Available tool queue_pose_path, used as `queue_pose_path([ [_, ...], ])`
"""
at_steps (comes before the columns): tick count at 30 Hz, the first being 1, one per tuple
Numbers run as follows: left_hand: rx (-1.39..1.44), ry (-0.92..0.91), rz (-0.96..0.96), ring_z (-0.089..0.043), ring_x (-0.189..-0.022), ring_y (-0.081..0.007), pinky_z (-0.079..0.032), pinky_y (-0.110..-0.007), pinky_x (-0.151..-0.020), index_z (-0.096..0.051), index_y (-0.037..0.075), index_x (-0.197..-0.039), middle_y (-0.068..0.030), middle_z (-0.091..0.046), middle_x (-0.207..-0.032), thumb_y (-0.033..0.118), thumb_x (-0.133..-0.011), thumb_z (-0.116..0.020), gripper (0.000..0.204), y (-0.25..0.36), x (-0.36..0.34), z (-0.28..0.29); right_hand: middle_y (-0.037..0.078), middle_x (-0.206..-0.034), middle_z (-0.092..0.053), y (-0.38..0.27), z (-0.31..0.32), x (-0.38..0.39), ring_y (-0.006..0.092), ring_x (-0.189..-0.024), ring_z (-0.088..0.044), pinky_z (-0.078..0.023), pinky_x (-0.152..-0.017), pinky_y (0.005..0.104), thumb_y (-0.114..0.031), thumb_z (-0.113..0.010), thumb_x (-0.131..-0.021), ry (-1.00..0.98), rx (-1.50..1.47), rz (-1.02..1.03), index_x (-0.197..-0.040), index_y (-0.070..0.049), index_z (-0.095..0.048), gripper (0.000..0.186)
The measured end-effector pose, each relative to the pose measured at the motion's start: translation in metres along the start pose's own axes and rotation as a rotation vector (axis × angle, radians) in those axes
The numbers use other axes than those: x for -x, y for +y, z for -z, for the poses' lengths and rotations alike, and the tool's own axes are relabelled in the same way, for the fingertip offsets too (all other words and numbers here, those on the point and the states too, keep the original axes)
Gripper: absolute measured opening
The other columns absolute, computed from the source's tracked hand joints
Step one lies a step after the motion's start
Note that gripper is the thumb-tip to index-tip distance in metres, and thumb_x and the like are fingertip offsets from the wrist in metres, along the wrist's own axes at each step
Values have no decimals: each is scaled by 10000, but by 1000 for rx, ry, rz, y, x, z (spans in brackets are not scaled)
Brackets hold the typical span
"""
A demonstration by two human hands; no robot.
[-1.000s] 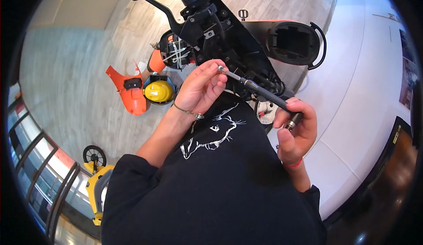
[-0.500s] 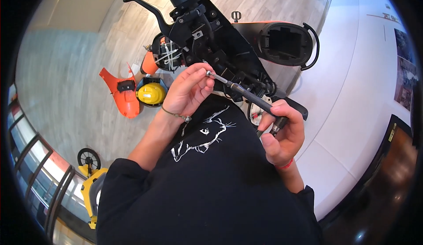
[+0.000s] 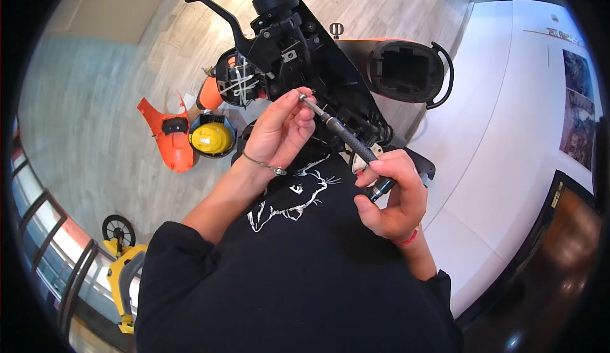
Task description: Repairing an electric scooter by manipulating wiring and installing body panels.
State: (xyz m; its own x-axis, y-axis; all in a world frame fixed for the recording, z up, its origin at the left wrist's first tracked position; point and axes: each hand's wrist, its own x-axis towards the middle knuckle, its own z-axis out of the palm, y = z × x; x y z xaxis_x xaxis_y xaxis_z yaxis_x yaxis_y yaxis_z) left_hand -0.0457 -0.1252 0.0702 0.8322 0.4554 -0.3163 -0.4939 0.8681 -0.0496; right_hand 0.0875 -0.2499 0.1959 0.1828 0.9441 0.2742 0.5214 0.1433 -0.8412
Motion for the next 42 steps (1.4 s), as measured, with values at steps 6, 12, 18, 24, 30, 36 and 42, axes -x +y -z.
queue_pose_path([
  [6, 131, 58, 7, -639, -817, -114, -548, -211, -716, -522, -46, -1122, -118, -629, -1000, 165, -960, -480, 270, -5, -15, -7, 63, -766, -619, -3, -4, -12, 215, -713, -580, -451, -666, 310, 6, -709, -627, 54, 128, -105, -1057, -17, -551, 459],
  [12, 235, 139, -19, -653, -801, -115, -562, -198, -688, -517, -37, -1135, -141, -629, -1056, 168, -959, -477, 273, -7, -17, -15, 61, -785, -617, 0, -8, -28, 217, -727, -576, -454, -663, 308, -7, -715, -641, -5, 157, -110, -1068, -26, -560, 454],
  [18, 264, 167, -32, -647, -732, -72, -552, -168, -617, -541, -19, -1098, -107, -634, -1073, 177, -963, -469, 249, -6, -13, -18, 65, -767, -599, 13, -13, -35, 229, -697, -569, -454, -622, 308, -9, -720, -646, -55, 161, 20, -1065, -20, -559, 449],
  [24, 271, 168, -59, -636, -705, -59, -536, -149, -590, -541, -20, -1099, -99, -634, -1085, 186, -972, -443, 261, -8, -15, -20, 69, -760, -593, 10, -13, -38, 220, -676, -567, -456, -608, 300, -1, -711, -650, -41, 183, -46, -1055, -11, -561, 432],
  [30, 257, 194, -78, -610, -660, -50, -525, -160, -574, -522, -12, -1156, -96, -611, -1139, 217, -973, -442, 304, -8, -16, -24, 70, -755, -596, 12, -11, -34, 206, -681, -572, -460, -623, 292, 7, -700, -654, -25, 134, -113, -1056, -6, -564, 425],
  [36, 315, 150, -65, -594, -653, -43, -494, -158, -544, -498, 40, -1211, -79, -609, -1149, 247, -974, -448, 319, -9, -18, -20, 74, -755, -607, 16, -10, -29, 207, -690, -581, -463, -635, 291, 13, -694, -649, -20, 86, -123, -1055, -3, -564, 427],
  [42, 307, 128, -54, -593, -651, -51, -497, -166, -546, -481, 62, -1230, -53, -616, -1137, 279, -972, -453, 338, -12, -21, -20, 71, -756, -609, 19, -8, -30, 207, -690, -583, -464, -634, 290, 16, -694, -642, 5, 66, -116, -1054, -7, -563, 433],
])
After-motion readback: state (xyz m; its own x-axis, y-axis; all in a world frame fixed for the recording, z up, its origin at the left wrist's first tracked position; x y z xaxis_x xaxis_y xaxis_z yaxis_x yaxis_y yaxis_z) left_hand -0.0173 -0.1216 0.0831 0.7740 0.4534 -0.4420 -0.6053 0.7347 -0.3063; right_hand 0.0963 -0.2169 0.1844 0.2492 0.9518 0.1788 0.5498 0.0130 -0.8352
